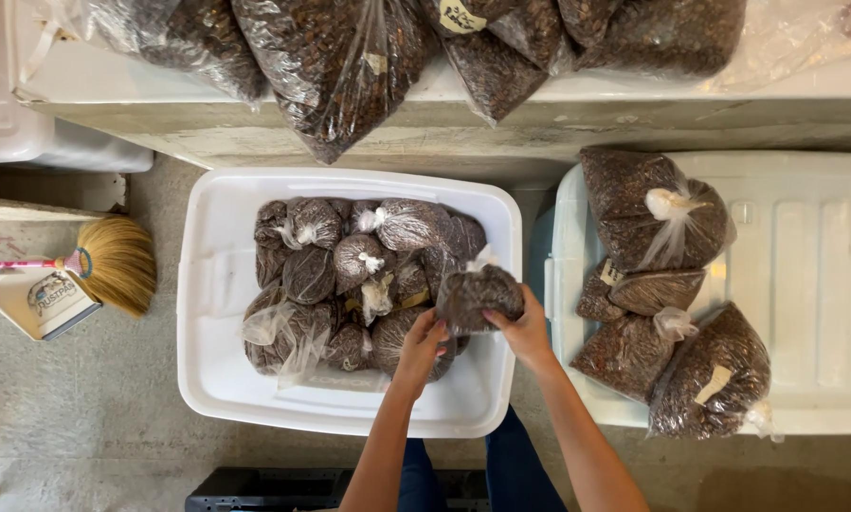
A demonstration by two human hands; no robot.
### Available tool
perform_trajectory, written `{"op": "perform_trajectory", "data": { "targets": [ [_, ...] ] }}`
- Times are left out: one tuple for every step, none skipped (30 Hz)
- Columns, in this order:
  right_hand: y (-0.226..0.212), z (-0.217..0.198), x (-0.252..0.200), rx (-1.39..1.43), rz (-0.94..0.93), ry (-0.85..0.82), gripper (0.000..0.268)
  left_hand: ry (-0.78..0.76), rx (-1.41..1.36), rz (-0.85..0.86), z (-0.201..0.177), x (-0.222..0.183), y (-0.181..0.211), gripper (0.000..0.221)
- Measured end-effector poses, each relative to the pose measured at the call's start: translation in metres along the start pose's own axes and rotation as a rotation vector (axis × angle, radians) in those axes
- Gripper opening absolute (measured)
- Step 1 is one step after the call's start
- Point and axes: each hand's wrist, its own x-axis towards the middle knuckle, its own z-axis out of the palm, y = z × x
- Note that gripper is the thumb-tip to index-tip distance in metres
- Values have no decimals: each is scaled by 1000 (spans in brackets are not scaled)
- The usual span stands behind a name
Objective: Sorting and organizing bags of roasted coffee beans into storage bins, including inspecting labels.
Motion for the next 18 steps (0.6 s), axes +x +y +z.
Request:
{"op": "perform_trajectory", "data": {
  "targets": [
    [-1,-3,-1,-1,6,7,45,-6,4,-6,-3,8,-13,45],
    [-3,-5,-3,36,33,161,46,16,5,0,-6,16,-26,32],
    [-4,-6,-2,74,56,313,46,39,6,11,-10,25,-37,23],
    [3,-17,-1,74,58,319,46,34,9,8,-12,32,-47,23],
    [10,-28,1,62,37,469,50,32,-27,10,-14,38,-57,19],
    [18,-38,2,50,15,618,54,29,-64,11,-16,44,-67,17],
    [2,-46,2,49,17,619,54,29,-63,9,-16,42,-67,17],
    [-14,-53,2,71,-30,727,53,24,-74,3,-17,40,-66,15],
    [-30,-62,2,91,-78,835,52,17,-85,-3,-17,39,-66,13],
    [-24,-78,7,88,-77,836,52,14,-85,-5,-18,38,-68,13],
    [-18,-94,12,210,-111,937,61,11,-83,-3,-18,38,-71,12],
    [-13,-110,17,334,-146,1035,70,7,-81,-1,-19,38,-73,11],
    [-3,-131,19,332,-146,1036,70,7,-81,-3,-19,41,-78,11],
    [8,-152,22,357,-132,1074,67,9,-57,-9,-20,44,-83,10],
    [18,-174,23,381,-118,1112,65,12,-33,-17,-20,46,-89,10],
    [5,-180,15,378,-116,1113,65,11,-33,-20,-17,41,-81,10],
    [-8,-186,8,480,-45,1118,65,19,-16,-71,-15,36,-72,13],
    [-21,-191,0,583,25,1121,68,26,0,-123,-13,31,-63,17]
  ]
}}
